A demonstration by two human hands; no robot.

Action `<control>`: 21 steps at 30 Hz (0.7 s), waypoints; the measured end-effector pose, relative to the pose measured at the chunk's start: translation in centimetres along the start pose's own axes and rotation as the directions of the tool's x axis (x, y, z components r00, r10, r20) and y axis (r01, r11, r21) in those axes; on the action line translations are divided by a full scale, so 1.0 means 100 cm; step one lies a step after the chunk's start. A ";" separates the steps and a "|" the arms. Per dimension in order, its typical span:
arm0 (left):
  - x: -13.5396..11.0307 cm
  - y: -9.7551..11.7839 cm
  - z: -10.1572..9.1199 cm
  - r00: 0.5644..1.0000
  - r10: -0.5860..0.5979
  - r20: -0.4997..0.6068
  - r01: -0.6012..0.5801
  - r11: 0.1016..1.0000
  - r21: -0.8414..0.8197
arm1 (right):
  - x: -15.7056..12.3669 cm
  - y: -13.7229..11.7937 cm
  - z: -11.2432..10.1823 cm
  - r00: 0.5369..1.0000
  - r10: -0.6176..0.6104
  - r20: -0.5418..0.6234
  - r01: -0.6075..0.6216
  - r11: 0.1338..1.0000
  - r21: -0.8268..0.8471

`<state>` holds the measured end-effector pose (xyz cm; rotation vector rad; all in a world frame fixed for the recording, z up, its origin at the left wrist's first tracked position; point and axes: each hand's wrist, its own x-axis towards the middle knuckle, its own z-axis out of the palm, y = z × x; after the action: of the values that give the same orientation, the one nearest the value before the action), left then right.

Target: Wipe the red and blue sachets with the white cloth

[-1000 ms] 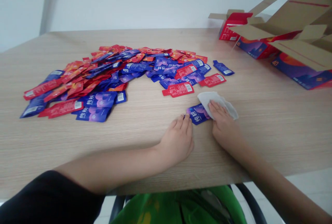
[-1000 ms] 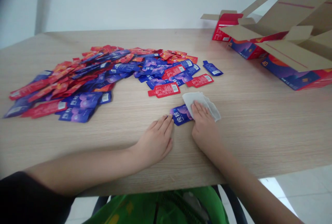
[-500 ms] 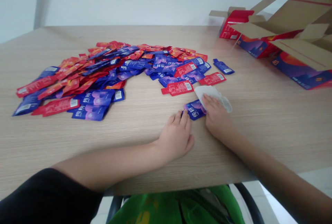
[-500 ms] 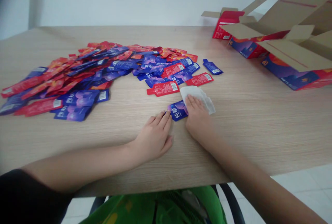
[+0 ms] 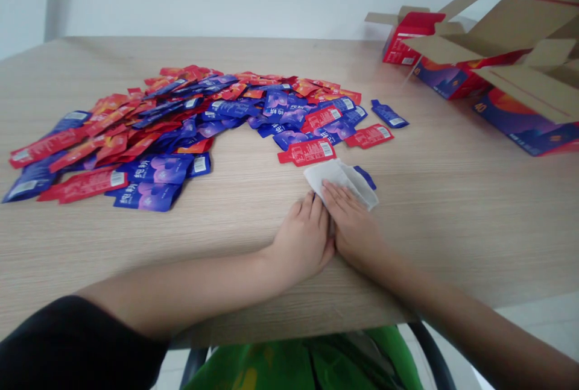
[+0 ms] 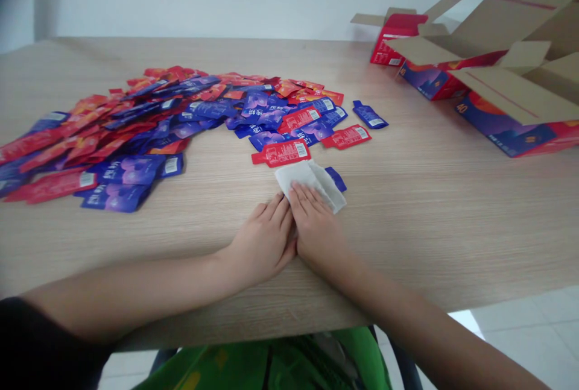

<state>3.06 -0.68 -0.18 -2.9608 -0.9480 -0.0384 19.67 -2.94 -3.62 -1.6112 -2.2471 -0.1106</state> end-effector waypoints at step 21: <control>-0.002 0.000 0.002 1.000 -0.005 0.019 0.005 1.000 0.002 | 0.002 0.034 -0.007 0.970 0.222 -0.099 -0.225 0.974 -0.019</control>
<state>2.95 -0.82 -0.38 -2.9627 -0.9569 -0.0099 22.92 -1.81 -3.35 -1.8219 -1.9863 -0.1588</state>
